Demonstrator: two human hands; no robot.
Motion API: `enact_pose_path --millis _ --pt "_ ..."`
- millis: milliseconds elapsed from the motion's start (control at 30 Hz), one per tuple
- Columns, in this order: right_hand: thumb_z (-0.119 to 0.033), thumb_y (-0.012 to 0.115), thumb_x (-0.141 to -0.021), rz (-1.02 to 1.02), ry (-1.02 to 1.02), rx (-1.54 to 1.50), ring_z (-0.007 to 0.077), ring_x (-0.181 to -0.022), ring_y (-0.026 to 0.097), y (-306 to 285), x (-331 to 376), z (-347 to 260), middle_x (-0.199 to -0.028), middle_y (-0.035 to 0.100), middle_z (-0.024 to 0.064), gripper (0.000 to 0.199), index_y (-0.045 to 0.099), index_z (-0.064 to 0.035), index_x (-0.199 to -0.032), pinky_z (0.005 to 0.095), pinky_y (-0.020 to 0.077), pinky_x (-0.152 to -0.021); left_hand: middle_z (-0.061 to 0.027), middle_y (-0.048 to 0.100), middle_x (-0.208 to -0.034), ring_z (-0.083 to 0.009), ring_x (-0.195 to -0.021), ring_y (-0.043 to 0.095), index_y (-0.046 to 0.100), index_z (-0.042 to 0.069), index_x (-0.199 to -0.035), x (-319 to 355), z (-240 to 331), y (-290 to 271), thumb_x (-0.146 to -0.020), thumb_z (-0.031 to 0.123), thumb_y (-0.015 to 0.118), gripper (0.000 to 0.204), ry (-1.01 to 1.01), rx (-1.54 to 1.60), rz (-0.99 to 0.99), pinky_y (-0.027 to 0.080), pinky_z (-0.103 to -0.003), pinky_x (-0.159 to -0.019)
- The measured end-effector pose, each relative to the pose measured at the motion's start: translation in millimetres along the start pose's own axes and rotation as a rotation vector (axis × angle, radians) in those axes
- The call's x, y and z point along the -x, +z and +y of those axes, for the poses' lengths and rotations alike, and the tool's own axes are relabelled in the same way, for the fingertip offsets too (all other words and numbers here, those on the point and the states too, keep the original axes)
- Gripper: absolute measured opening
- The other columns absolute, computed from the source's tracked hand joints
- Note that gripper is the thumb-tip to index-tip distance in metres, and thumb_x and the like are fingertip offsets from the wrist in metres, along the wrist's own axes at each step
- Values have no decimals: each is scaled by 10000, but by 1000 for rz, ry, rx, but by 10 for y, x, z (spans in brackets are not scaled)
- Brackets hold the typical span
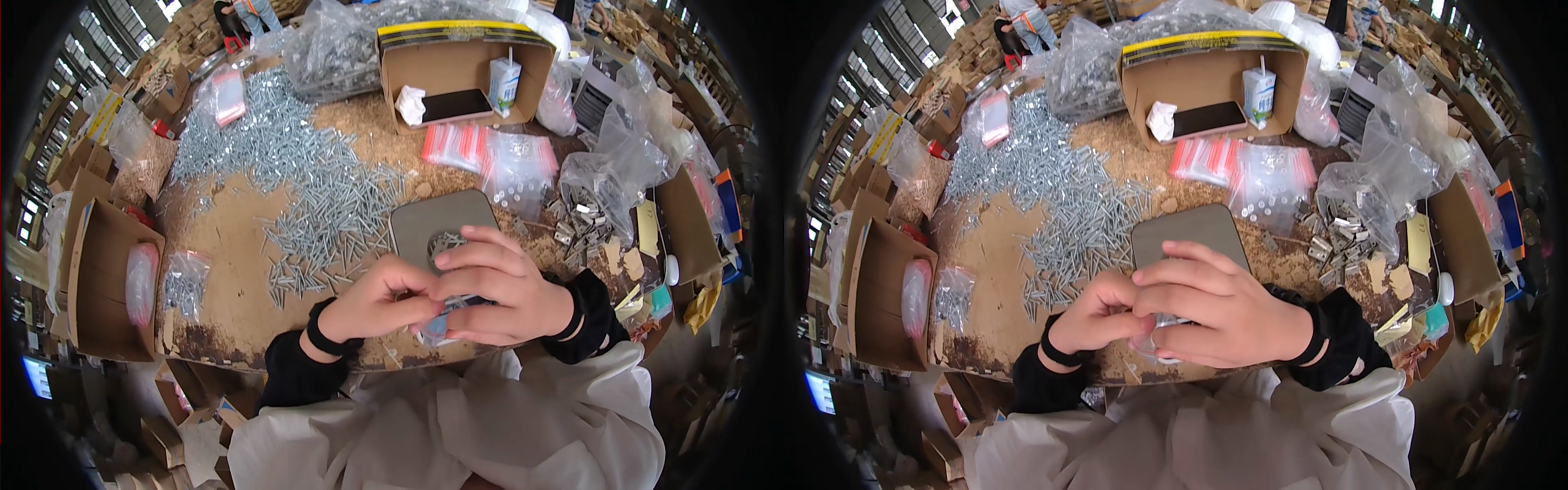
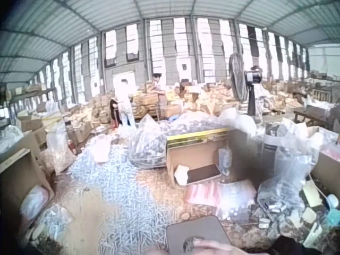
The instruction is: The person repeatedly scoops nails from a large pile on a table and places them onto a digital scale. After weighing, the nails are transferred into small plastic bags, which are then sealed and set aside. The process is repeated multiple times throughout the clip.
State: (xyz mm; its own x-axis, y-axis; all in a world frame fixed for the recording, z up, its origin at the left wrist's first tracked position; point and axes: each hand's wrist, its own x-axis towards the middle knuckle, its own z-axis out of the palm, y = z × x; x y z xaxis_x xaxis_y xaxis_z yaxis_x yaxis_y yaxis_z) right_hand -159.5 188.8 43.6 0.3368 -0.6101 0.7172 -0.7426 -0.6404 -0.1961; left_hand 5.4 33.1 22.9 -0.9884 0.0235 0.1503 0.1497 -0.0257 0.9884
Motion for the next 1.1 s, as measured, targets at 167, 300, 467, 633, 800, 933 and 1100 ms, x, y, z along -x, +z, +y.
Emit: enact_pose_path --millis 167,300,467,633,800,933,1100 --pt "-327 651 -918 -82 57 -127 246 -1150 604 -14 72 -42 -985 674 -3 228 593 -119 -845 605 225 -1172 -4 615 -653 -49 -600 568 638 -14 -790 -11 77 2 -914 72 607 154 -163 31 61 433 -227 -535" --pt "-404 473 -1043 -56 133 -141 306 -1204 603 -1 39 -11 -959 746 8 337 508 -150 -825 621 46 -1203 -60 641 -1054 -125 -946 625 552 3 -1223 -27 -44 178 -865 118 739 421 100 224 162 503 -270 -814" --pt "-393 509 -1019 -114 111 -67 332 -1329 504 -5 35 69 -1151 701 48 290 567 -123 -931 601 94 -1197 -59 602 -1146 -152 -1055 605 424 22 -1396 -9 23 205 -787 84 823 731 127 -2 130 485 -293 -917" --pt "-360 788 -792 -29 354 -183 364 -1384 415 -91 101 366 -1463 472 208 841 392 -15 -1449 545 236 -1179 -17 609 -981 -111 -910 545 484 29 -1324 -10 58 -28 -785 -36 737 600 208 -348 367 439 -280 -829" --pt "-210 880 -670 -401 515 -281 353 -1402 390 23 310 632 -1427 538 147 1055 308 -66 -1545 507 204 -1201 -22 601 -951 -114 -839 542 502 56 -1308 -66 -91 -168 -756 -45 716 601 204 -623 566 462 -278 -794" --pt "-163 843 -673 -324 544 -228 301 -1257 550 20 252 609 -1257 660 112 1002 342 -77 -1537 422 364 -1113 -24 592 -945 -124 -808 551 501 78 -1321 -89 -208 -222 -746 -42 704 622 126 -757 515 479 -277 -769" --pt "-181 753 -636 -68 418 -308 285 -941 713 -109 201 485 -1162 699 141 961 380 -40 -1511 343 540 -872 -11 579 -1029 -124 -952 600 506 70 -1282 -145 -347 -9 -769 -19 746 573 32 -439 302 499 -288 -849"
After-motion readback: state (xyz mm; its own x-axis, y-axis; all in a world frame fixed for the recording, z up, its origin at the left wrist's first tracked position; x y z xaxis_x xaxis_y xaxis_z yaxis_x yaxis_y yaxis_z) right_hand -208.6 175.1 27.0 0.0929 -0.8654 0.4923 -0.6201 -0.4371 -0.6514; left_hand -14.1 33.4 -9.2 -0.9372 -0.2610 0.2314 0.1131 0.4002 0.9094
